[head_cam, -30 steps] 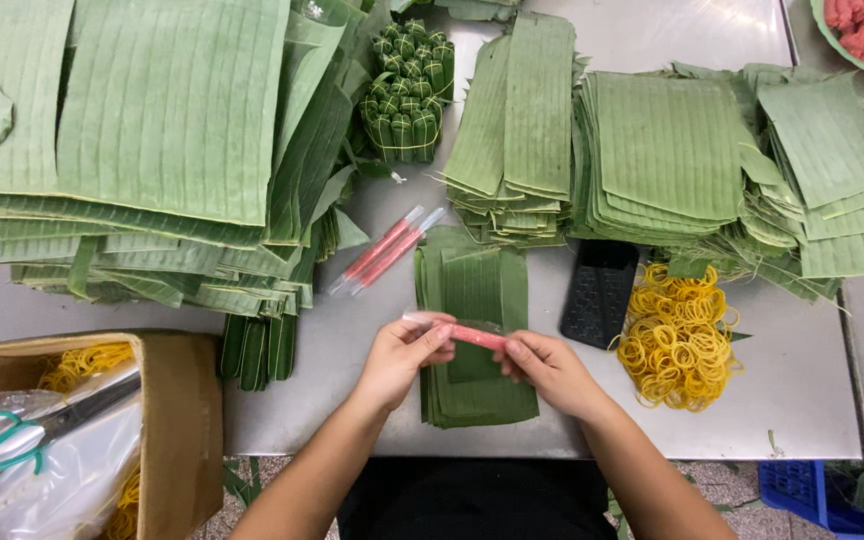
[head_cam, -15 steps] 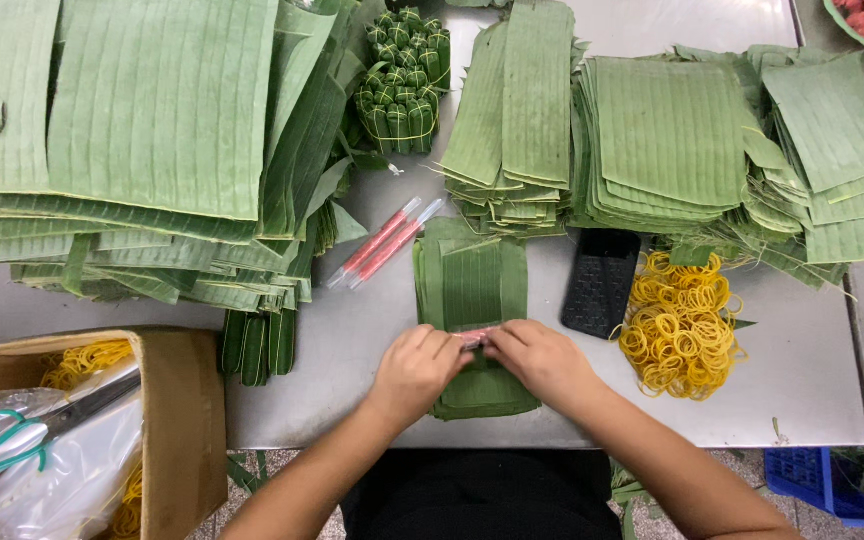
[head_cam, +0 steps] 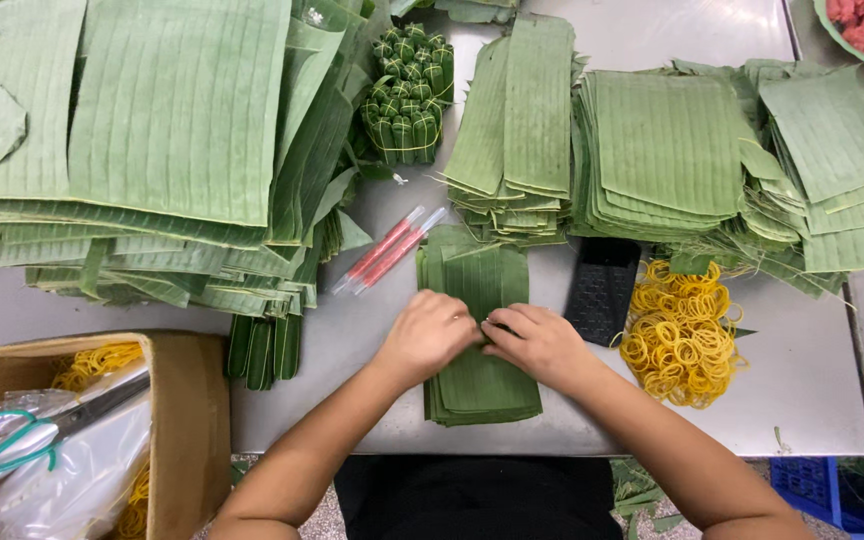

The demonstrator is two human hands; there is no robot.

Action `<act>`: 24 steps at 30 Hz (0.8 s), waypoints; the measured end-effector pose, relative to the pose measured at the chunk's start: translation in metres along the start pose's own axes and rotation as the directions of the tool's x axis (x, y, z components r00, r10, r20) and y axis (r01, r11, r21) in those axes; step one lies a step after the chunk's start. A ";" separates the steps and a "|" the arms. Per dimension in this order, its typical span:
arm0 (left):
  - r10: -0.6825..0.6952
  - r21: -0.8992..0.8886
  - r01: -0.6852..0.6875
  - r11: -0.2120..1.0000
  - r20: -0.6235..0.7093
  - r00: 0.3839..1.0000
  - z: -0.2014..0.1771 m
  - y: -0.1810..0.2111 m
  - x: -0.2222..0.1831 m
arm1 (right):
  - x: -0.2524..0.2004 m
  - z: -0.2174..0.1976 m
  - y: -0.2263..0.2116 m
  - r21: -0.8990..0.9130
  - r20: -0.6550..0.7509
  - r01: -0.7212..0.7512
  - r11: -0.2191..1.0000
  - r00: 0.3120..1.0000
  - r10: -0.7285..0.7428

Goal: The person folds banana leaves into small square containers, places small sausages inside them, and secures the packages with rubber bands on a metal table.

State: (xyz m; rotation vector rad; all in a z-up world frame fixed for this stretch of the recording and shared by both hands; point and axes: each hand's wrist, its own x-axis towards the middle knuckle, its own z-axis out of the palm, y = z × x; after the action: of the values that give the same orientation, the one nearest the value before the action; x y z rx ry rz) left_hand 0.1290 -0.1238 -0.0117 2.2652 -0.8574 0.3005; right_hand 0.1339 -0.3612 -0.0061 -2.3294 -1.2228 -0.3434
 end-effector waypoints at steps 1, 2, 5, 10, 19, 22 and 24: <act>0.055 -0.046 -0.052 0.998 0.072 0.996 -0.002 0.000 -0.001 | 0.002 -0.001 0.000 0.038 0.040 -0.064 0.997 0.997 0.063; 0.113 -0.096 -0.100 0.990 0.141 0.984 -0.002 -0.001 -0.002 | 0.002 -0.001 -0.001 0.072 0.081 -0.129 0.989 0.989 0.123; -0.109 -0.178 0.145 0.973 0.198 0.974 0.005 -0.010 -0.001 | 0.006 0.002 0.007 0.156 0.151 -0.263 0.952 0.959 0.240; -0.180 -0.046 0.189 0.981 0.145 0.973 0.012 -0.027 0.005 | 0.012 0.002 0.011 0.138 -0.016 -0.152 0.979 0.988 0.155; -0.180 0.000 0.182 0.983 0.131 0.975 0.008 -0.030 0.015 | 0.017 0.008 0.027 0.056 0.127 -0.188 0.981 0.976 0.179; -0.153 0.097 0.147 0.984 0.058 0.987 0.011 -0.038 0.022 | 0.015 0.011 0.028 -0.100 0.090 -0.057 0.993 0.994 0.066; -0.054 0.194 0.027 0.981 0.135 0.989 0.009 -0.030 0.021 | 0.017 0.015 0.027 -0.135 0.094 -0.043 0.990 0.994 0.056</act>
State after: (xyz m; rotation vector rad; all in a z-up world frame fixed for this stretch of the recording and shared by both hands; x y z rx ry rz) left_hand 0.1642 -0.1237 -0.0248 2.5040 -0.8846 0.2151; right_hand 0.1661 -0.3548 -0.0196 -2.5124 -1.2187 -0.3064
